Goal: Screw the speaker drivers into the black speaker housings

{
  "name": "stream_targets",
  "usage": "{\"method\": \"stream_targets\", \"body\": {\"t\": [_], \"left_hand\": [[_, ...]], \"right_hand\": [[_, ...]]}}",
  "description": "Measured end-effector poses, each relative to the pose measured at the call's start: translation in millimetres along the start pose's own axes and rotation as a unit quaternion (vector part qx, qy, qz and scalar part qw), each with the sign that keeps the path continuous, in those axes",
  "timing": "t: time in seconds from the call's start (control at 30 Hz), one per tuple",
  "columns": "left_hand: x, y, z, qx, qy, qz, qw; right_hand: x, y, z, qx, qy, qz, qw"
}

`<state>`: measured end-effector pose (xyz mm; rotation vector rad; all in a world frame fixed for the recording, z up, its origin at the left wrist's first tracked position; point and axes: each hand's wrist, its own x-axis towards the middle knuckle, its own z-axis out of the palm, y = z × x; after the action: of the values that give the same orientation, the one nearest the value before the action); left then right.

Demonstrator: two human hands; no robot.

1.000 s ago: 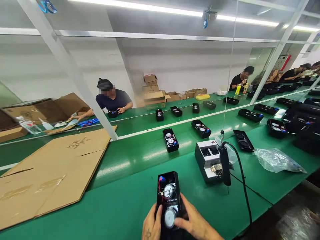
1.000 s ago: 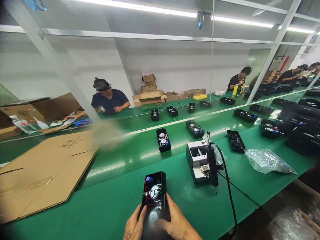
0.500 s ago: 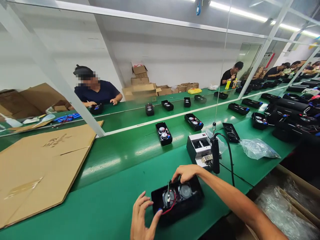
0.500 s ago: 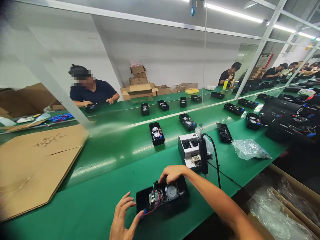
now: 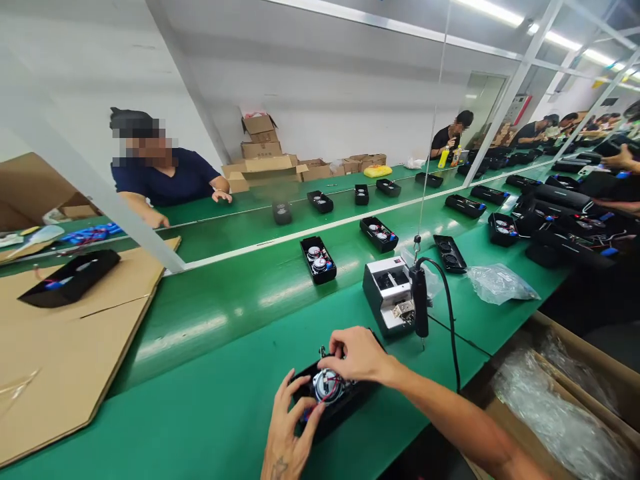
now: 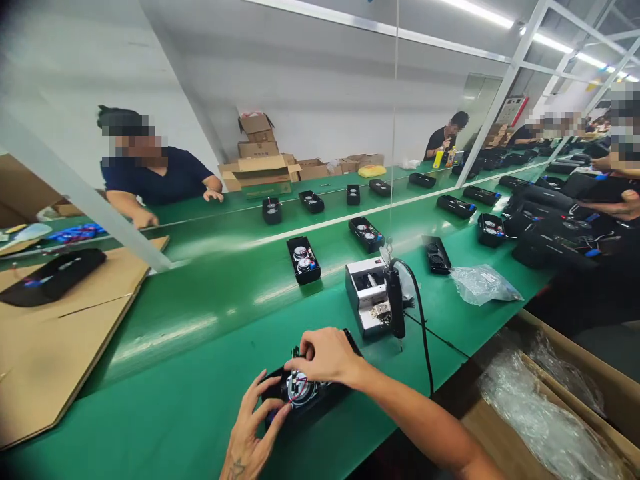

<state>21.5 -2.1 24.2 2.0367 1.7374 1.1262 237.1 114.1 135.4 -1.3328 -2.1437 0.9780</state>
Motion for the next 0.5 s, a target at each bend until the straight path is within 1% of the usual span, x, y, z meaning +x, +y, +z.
{"method": "stream_targets", "body": {"t": [0.1,0.17,0.23,0.33,0.4,0.5], "left_hand": [[-1,2,1.3,0.001,0.012,0.008,1.000],[1,4,0.8,-0.003,0.015,0.015,1.000],[4,7,-0.2,-0.011,0.016,0.019,1.000],[9,12,-0.7,-0.018,0.023,0.020,0.999],[11,13,0.3,-0.012,0.029,0.023,0.999],[11,12,3.0,-0.004,0.026,0.028,0.999]], "right_hand": [[-10,-8,19,-0.046,0.004,0.011,0.999],[-11,-5,22,-0.008,-0.006,0.017,1.000],[-7,5,15,0.073,-0.024,0.027,0.997],[1,27,-3,0.167,-0.052,0.041,0.984],[5,40,-16,0.193,-0.043,0.045,0.979],[5,50,-31,0.209,0.004,0.039,0.977]]}}
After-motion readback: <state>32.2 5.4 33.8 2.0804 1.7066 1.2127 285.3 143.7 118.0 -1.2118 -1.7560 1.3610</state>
